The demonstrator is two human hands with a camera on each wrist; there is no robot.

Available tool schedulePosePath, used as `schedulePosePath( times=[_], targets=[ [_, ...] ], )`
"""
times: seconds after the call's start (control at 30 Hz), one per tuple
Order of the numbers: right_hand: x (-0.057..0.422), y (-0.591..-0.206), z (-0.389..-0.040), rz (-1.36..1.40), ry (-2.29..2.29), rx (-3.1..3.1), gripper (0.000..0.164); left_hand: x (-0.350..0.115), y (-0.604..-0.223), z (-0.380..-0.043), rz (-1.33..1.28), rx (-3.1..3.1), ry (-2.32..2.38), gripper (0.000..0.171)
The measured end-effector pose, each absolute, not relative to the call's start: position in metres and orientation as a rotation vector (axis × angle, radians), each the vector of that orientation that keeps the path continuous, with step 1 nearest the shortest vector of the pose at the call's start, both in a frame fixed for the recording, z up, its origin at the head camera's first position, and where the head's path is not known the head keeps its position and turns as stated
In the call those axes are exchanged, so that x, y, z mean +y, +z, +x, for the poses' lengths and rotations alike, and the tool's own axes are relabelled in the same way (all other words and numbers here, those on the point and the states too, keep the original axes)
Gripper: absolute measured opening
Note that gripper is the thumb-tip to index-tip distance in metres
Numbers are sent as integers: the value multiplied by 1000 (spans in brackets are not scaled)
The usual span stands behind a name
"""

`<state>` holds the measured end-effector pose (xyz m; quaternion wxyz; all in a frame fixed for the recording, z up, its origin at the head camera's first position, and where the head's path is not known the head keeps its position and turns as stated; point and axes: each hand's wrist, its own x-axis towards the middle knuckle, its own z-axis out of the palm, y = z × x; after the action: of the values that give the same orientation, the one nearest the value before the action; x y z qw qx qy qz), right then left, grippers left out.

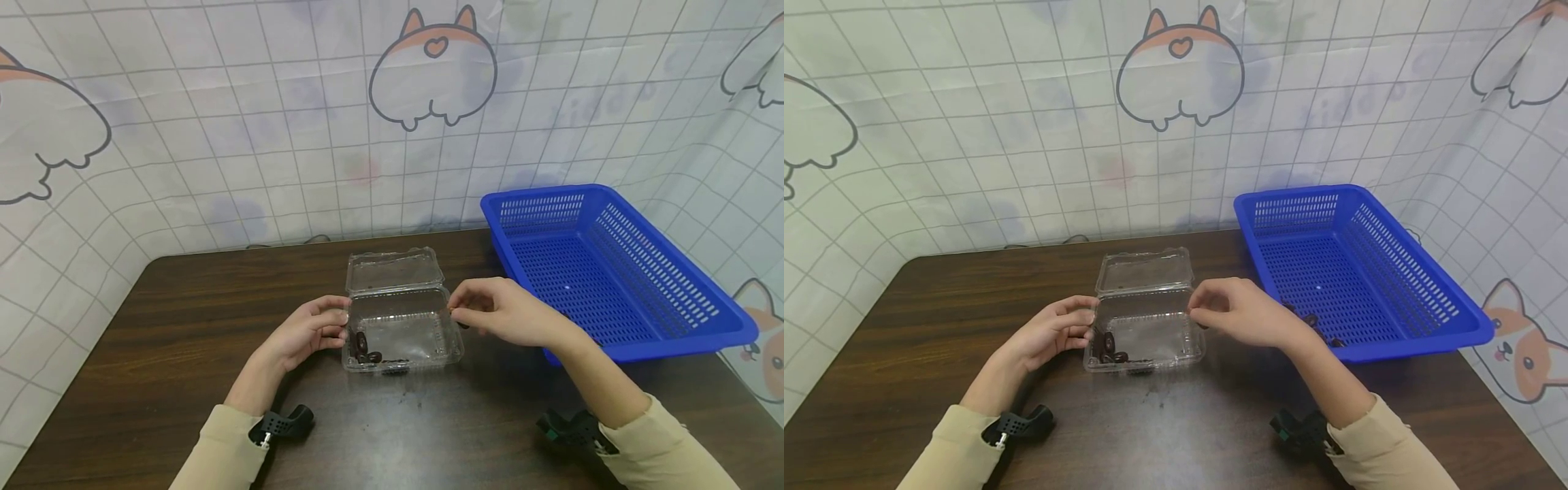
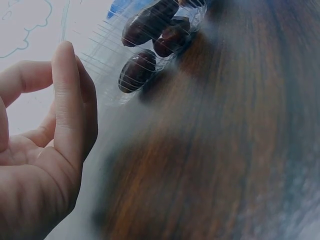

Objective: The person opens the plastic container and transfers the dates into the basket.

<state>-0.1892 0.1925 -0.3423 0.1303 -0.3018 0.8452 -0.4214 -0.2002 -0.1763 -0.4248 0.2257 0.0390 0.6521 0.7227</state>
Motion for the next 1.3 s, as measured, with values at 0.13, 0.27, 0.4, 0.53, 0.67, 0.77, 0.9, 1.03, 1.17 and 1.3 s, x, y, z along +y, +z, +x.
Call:
schedulePosePath(
  times=[0.13, 0.27, 0.4, 0.53, 0.67, 0.77, 0.9, 1.03, 1.17, 1.3],
  targets=[
    [195, -342, -188, -862, -1227, 2484, 16, -177, -425, -200, 116, 1797, 1994, 52],
    [199, -340, -187, -825, -1252, 2495, 16, -178, -425, -201, 120, 1796, 1996, 52],
    [204, -337, -185, -783, -1275, 2498, 15, -178, -426, -201, 118, 1799, 1996, 53],
    [209, -337, -185, -771, -1280, 2516, 15, -177, -425, -200, 107, 1801, 1996, 52],
    [213, -337, -184, -760, -1290, 2532, 14, -177, -425, -200, 100, 1799, 1999, 52],
    [216, -336, -184, -745, -1301, 2537, 13, -177, -425, -200, 98, 1797, 1998, 52],
    [219, -333, -183, -716, -1318, 2533, 14, -176, -425, -200, 103, 1795, 1995, 53],
    [223, -331, -182, -690, -1331, 2536, 17, -176, -424, -200, 107, 1797, 1994, 53],
    [229, -328, -182, -690, -1344, 2548, 18, -176, -424, -200, 104, 1797, 1993, 53],
    [234, -326, -182, -696, -1337, 2574, 18, -176, -425, -200, 100, 1793, 1994, 53]
  ],
)
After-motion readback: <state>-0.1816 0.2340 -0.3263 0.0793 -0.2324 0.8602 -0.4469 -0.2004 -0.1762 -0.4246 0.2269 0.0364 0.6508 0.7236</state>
